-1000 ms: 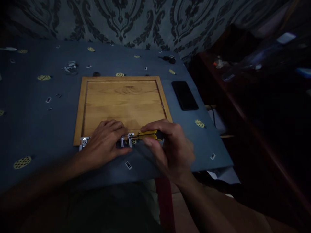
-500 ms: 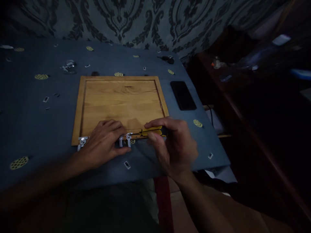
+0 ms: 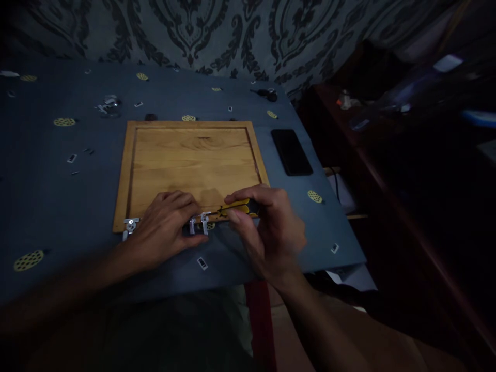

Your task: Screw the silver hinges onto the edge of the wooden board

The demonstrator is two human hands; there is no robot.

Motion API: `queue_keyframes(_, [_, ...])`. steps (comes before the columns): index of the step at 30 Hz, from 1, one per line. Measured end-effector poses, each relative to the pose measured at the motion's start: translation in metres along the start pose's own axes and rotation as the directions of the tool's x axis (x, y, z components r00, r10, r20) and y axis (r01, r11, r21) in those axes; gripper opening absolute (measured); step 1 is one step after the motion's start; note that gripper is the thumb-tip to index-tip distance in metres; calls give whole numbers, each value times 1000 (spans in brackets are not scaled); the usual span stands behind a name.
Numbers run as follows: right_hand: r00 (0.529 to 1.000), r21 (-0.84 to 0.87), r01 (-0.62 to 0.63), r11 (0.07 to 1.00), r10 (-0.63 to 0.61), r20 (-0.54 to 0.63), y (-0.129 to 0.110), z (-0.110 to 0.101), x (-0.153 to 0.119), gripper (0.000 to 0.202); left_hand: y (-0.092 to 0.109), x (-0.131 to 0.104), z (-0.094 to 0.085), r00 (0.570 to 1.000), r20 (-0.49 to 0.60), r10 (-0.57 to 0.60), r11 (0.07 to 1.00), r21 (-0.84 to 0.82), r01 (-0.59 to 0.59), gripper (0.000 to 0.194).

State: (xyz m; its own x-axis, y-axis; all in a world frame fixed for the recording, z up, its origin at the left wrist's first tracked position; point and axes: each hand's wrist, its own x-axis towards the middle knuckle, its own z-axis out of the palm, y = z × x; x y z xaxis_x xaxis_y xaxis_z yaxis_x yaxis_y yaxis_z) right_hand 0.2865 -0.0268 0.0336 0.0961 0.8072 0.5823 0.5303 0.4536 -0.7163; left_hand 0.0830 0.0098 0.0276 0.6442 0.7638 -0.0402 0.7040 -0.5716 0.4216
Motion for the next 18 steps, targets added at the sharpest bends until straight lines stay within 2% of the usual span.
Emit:
queue_keyframes(5, [992,68,-46,997,38,118,-18,-3,12,22,0,1,-1,1000,11,-2,1000,-7,2,35])
queue_keyframes(9, [975,95,-72,993,50,216,-29,-3,22,19,1,1,-2,1000,19,-6,1000,-7,6,35])
queue_keyframes(15, [970,161,-132,978,95,222,-32,10,31,7,0,1,0,1000,-5,-6,1000,-9,6,31])
queue_keyframes(18, [974,220,-174,960,135,185,-31,15,32,14,1,1,-1,1000,4,-10,1000,-1,10,31])
